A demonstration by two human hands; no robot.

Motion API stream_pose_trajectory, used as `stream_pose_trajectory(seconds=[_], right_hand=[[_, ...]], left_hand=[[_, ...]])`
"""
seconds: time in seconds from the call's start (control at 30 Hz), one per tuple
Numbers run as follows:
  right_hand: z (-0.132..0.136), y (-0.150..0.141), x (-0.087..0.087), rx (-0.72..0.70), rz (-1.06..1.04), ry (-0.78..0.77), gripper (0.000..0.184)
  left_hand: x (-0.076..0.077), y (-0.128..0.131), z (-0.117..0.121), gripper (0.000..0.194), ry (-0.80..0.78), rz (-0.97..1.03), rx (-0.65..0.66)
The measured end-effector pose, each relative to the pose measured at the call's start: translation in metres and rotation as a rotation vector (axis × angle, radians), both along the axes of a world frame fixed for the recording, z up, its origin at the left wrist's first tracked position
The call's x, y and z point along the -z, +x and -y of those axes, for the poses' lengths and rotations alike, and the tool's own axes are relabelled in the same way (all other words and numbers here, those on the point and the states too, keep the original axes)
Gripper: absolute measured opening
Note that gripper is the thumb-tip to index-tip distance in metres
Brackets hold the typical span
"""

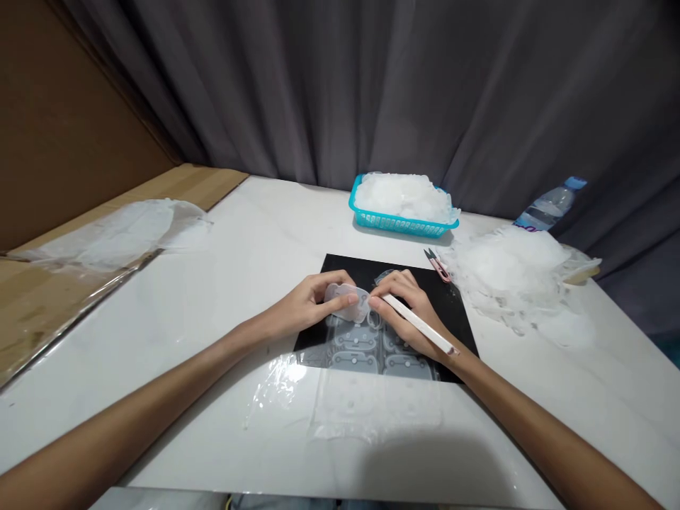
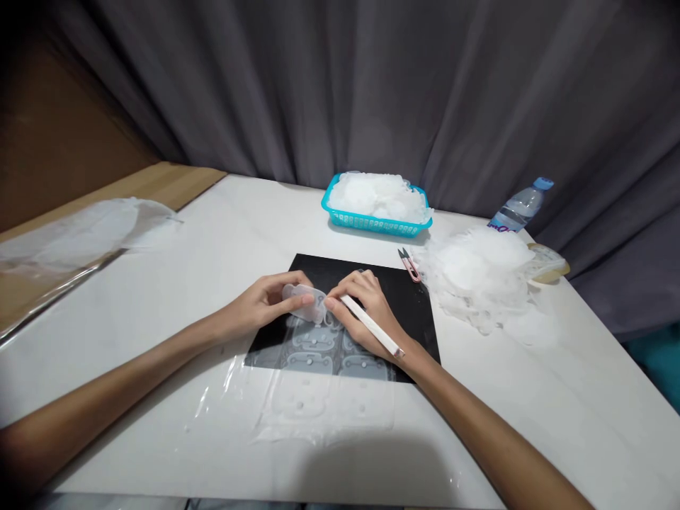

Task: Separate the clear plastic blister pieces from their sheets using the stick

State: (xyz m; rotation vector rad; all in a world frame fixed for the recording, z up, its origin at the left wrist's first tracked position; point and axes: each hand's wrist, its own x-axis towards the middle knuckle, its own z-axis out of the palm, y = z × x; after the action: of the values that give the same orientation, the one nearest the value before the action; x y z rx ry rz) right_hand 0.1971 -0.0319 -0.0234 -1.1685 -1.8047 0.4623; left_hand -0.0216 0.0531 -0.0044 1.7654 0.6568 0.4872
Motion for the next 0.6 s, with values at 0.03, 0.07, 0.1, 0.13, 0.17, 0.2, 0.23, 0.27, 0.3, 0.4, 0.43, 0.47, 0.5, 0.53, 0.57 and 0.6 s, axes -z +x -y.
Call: stream_pose_trajectory(seconds=[0.03,0.07,0.1,0.13,0.17,0.2,0.23,0.27,0.3,0.4,0.43,0.47,0.5,0.53,0.57,0.6], right_hand=[[0.0,0.0,-0.001,-0.007,-0.008,0.0,0.01],[0.0,0.0,-0.002,-0.017,-0.011,0.001,0.01],[0.001,-0.001,-0.002,-0.028,-0.009,0.004,0.009],[0.001,-0.001,-0.001,-0.036,0.0,0.008,0.01],[0.001,-0.001,0.0,-0.041,0.017,0.013,0.01],[0.0,-0.001,0.002,-0.043,0.045,0.02,0.011],[0.0,0.0,0.004,-0.041,0.084,0.029,0.011],[0.0,0.0,0.006,-0.032,0.135,0.043,0.012],[-0.001,0.0,0.008,-0.017,0.197,0.058,0.012],[-0.002,0.001,0.012,0.08,0.378,0.11,0.014],[-0.002,0.002,0.013,0.118,0.412,0.125,0.014],[-0.002,0.003,0.013,0.155,0.424,0.137,0.014],[-0.003,0.004,0.012,0.191,0.413,0.146,0.015],[-0.004,0.006,0.012,0.228,0.385,0.152,0.015],[-0.006,0.009,0.011,0.267,0.348,0.154,0.016],[-0.008,0.011,0.01,0.308,0.309,0.151,0.016]], left_hand=[[0.001,0.0,0.0,0.033,0.008,-0.009,-0.008],[0.002,0.001,0.0,0.033,0.019,-0.016,-0.014],[0.002,0.001,0.001,0.033,0.036,-0.024,-0.016],[0.002,0.002,0.002,0.032,0.053,-0.033,-0.016],[0.002,0.003,0.004,0.032,0.072,-0.044,-0.012],[0.001,0.004,0.006,0.031,0.093,-0.056,-0.012],[0.001,0.005,0.009,0.031,0.115,-0.067,-0.017],[0.002,0.007,0.011,0.031,0.134,-0.073,-0.034],[0.004,0.008,0.013,0.029,0.148,-0.076,-0.068],[0.012,0.007,0.009,0.025,0.109,-0.023,-0.321],[0.015,0.005,0.005,0.024,0.07,0.02,-0.439],[0.016,0.003,0.0,0.023,0.018,0.075,-0.55],[0.016,0.0,-0.004,0.024,-0.012,0.127,-0.631],[0.014,-0.002,-0.007,0.025,-0.032,0.161,-0.646],[0.01,-0.003,-0.008,0.027,-0.045,0.182,-0.607],[0.005,-0.003,-0.006,0.028,-0.061,0.188,-0.523]])
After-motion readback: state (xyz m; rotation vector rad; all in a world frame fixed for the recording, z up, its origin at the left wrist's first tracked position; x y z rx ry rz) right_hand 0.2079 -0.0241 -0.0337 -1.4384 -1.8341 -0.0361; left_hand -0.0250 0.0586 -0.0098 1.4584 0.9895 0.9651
